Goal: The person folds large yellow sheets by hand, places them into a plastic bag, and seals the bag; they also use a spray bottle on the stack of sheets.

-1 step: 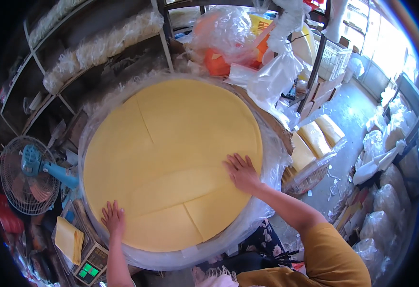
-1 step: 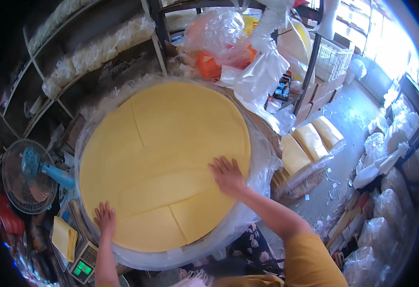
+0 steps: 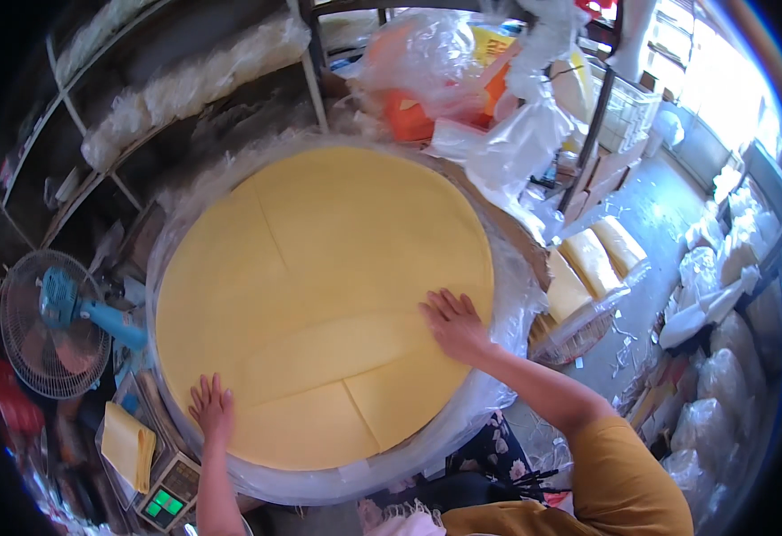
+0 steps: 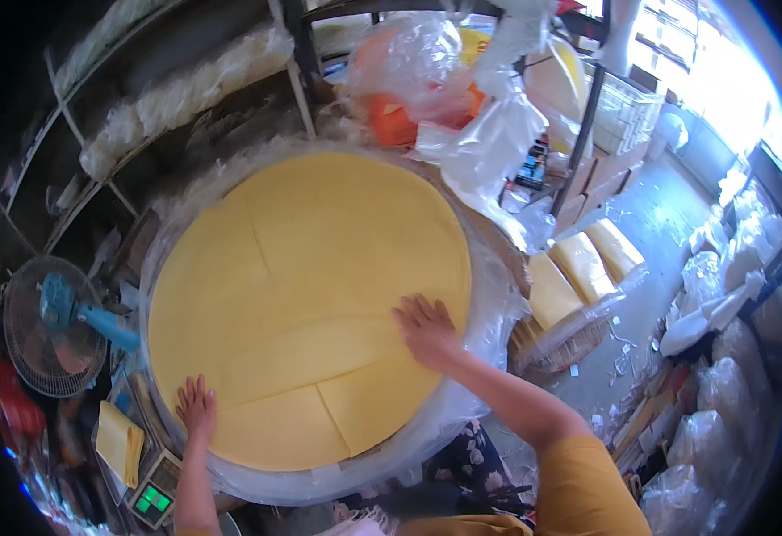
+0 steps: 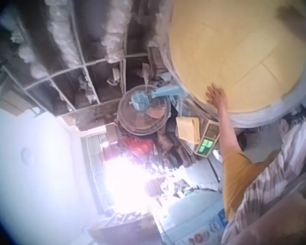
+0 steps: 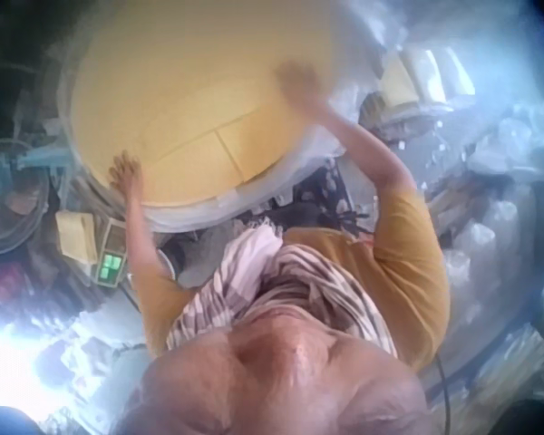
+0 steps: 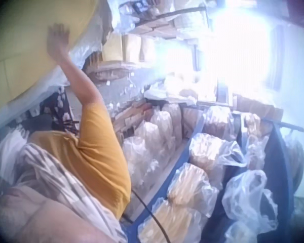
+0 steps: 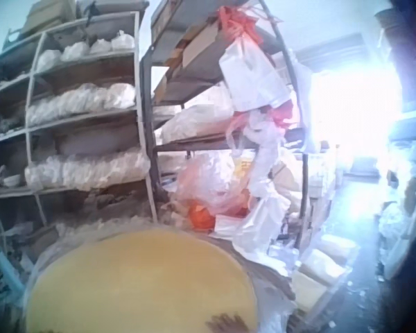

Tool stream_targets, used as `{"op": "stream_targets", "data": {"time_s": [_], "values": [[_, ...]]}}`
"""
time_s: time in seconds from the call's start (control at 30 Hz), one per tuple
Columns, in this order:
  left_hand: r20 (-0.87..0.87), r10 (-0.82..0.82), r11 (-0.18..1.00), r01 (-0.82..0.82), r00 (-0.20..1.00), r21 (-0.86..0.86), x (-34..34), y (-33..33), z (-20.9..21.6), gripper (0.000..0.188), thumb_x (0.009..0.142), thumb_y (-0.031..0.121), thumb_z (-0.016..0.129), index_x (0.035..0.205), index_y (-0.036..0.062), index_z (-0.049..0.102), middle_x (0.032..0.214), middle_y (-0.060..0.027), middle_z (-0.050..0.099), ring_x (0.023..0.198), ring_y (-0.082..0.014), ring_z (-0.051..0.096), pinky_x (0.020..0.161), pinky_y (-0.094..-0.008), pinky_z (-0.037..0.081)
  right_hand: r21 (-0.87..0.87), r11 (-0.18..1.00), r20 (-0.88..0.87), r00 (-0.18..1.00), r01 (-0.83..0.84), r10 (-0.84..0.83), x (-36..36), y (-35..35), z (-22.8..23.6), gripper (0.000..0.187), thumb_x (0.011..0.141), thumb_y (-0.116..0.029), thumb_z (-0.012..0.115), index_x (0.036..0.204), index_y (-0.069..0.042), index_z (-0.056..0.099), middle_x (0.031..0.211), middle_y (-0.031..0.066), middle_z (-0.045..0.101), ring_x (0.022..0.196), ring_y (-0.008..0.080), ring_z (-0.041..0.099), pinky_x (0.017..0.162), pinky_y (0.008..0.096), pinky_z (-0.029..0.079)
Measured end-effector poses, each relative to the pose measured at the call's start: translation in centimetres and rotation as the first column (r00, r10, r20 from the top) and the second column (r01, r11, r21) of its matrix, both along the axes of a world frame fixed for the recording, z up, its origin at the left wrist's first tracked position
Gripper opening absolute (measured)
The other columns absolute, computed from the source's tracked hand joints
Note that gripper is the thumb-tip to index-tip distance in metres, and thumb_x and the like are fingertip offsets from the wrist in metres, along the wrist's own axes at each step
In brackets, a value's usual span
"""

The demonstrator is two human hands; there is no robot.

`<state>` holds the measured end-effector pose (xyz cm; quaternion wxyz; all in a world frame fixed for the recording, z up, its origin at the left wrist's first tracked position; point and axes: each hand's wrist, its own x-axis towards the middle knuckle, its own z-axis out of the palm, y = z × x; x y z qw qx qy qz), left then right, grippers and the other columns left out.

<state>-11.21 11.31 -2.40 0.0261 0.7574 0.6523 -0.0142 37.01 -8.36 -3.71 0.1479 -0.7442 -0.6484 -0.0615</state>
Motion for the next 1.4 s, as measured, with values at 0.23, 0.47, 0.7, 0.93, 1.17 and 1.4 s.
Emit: {"op": "stream_targets", "data": {"time_s": [0.23,0.47,0.7,0.93,1.17,1.4], "values": [[0.104,-0.318,0.948,0.313,0.942,0.064,3.0,7.6,3.4,0.051,0.077,0.024,0.064,0.122,0.0044,0.051,0.129,-0.0148,0.048,0.124,-0.0299,0.039,0.105,-0.0415,0.029,-0.256,0.964,-0.234,0.972,-0.071,0.009,4.4,7.1,6.6,0.038,0.077,-0.014,0.055,0.114,-0.005,0.052,0.121,0.0157,0.050,0.108,0.0359,0.051,0.090,0.0415,0.044],[0.226,-0.348,0.932,0.362,0.910,-0.019,9.1,18.9,1.4,0.064,0.073,0.018,0.070,0.129,0.0062,0.043,0.139,-0.0149,0.036,0.129,-0.0277,0.033,0.106,-0.0353,0.030,-0.405,0.907,-0.052,0.993,-0.117,0.105,12.1,19.6,4.5,0.058,0.066,-0.022,0.072,0.116,-0.003,0.050,0.127,0.0152,0.046,0.114,0.0298,0.048,0.095,0.0381,0.040],[0.072,-0.309,0.928,0.318,0.948,-0.196,11.9,22.9,4.2,0.076,0.056,0.026,0.082,0.123,0.0103,0.049,0.119,-0.0094,0.047,0.120,-0.0277,0.038,0.098,-0.0419,0.036,-0.579,0.807,-0.108,0.992,-0.117,0.066,13.7,21.7,8.4,0.050,0.054,-0.024,0.081,0.093,-0.003,0.058,0.095,0.0115,0.061,0.087,0.0254,0.058,0.078,0.0332,0.047],[-0.099,-0.423,0.906,0.423,0.901,-0.023,10.8,23.0,5.4,0.031,0.062,0.016,0.077,0.085,0.0093,0.057,0.104,-0.0066,0.052,0.100,-0.0237,0.049,0.085,-0.0388,0.040,-0.558,0.762,-0.439,0.896,-0.330,0.067,14.5,20.1,10.3,0.029,0.061,-0.015,0.078,0.082,-0.004,0.061,0.071,0.0051,0.061,0.064,0.0158,0.057,0.059,0.0280,0.045],[-0.169,-0.530,0.652,0.527,0.831,0.544,9.2,19.6,4.7,0.022,0.069,0.003,0.065,0.087,0.0077,0.053,0.097,-0.0079,0.051,0.095,-0.0249,0.051,0.082,-0.0379,0.041,-0.291,0.922,-0.273,0.946,-0.257,0.177,12.6,12.3,11.3,0.049,0.069,-0.004,0.061,0.117,-0.012,0.059,0.070,0.0067,0.056,0.058,0.0181,0.053,0.055,0.0288,0.045],[-0.193,-0.532,0.673,0.550,0.824,0.494,5.8,16.9,1.2,0.026,0.070,-0.005,0.054,0.094,0.0047,0.051,0.112,-0.0112,0.050,0.111,-0.0284,0.047,0.094,-0.0410,0.039,-0.254,0.885,0.254,0.856,-0.390,0.450,6.4,4.5,7.4,0.058,0.068,-0.003,0.056,0.123,-0.021,0.054,0.070,0.0062,0.051,0.062,0.0248,0.057,0.056,0.0356,0.048]]}}
